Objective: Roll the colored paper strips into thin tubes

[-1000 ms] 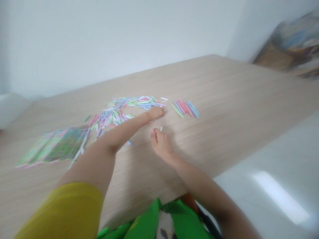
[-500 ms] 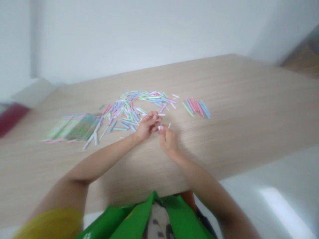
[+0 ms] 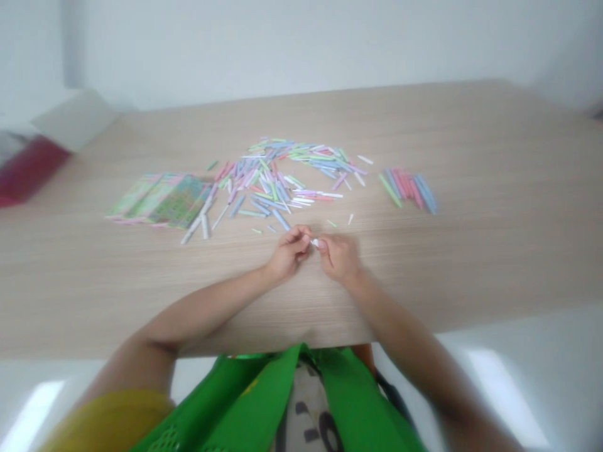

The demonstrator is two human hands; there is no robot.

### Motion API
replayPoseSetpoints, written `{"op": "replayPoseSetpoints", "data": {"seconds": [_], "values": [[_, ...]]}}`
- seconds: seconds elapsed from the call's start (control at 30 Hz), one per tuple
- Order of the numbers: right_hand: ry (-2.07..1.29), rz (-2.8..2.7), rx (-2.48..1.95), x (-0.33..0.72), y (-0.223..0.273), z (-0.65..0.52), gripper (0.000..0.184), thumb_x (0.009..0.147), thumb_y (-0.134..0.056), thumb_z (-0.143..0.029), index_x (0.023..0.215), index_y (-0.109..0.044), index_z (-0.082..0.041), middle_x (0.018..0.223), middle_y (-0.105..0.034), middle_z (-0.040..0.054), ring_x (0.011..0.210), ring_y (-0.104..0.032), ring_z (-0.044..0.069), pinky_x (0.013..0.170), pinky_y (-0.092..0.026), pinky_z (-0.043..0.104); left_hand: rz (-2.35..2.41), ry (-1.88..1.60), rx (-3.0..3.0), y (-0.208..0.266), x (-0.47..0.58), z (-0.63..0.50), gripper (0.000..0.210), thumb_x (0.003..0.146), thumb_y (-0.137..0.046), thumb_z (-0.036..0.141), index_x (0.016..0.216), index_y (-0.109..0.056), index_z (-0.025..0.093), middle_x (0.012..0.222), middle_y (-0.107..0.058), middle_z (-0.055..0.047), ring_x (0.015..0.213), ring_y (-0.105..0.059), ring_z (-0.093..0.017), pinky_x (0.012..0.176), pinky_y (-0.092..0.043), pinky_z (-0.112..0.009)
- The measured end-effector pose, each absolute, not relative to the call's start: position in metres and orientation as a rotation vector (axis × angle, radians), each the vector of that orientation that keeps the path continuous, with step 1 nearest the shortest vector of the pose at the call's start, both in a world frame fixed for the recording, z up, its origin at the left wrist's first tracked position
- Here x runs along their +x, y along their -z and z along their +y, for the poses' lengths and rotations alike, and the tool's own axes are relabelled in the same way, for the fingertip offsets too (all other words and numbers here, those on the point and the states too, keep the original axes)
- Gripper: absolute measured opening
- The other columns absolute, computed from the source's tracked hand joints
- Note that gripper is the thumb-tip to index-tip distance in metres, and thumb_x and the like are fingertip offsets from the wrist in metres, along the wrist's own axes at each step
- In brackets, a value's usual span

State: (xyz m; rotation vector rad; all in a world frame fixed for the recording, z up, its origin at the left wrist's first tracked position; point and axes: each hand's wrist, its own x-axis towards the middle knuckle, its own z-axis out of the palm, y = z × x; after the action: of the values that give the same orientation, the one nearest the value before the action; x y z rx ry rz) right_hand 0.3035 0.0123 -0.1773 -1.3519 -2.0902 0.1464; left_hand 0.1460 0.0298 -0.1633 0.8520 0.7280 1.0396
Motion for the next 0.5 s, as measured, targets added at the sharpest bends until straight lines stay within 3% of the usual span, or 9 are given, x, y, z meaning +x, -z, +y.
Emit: {"op": "replayPoseSetpoints", "data": {"seconds": [0.23,0.5], "values": [[0.205,-2.052,-1.216,0.3,0.187,0.013,0.046,0.105,-0.026,-0.028,0.076,-0.062,-0.018,0.065,-0.067,0.0072,0.062,-0.056,0.018,0.065,-0.033,0.033,0.544,-0.974,0.605,0.167,0.147,0.027,0.039,0.07,-0.088,0.026,0.089,-0.055,0.017,0.067,-0.052,0.006,0.05,-0.045,-0.003,0.045,-0.036,-0.012],[0.323,-2.105,-1.19,0.299,0.184,0.004,0.043,0.104,-0.031,-0.026,0.071,-0.059,-0.019,0.059,-0.061,0.0045,0.058,-0.051,0.017,0.064,-0.032,0.034,0.473,-0.921,0.742,0.168,0.138,0.03,0.031,0.08,-0.081,0.032,0.083,-0.055,0.015,0.063,-0.054,0.005,0.038,-0.045,-0.004,0.03,-0.034,-0.014]]}}
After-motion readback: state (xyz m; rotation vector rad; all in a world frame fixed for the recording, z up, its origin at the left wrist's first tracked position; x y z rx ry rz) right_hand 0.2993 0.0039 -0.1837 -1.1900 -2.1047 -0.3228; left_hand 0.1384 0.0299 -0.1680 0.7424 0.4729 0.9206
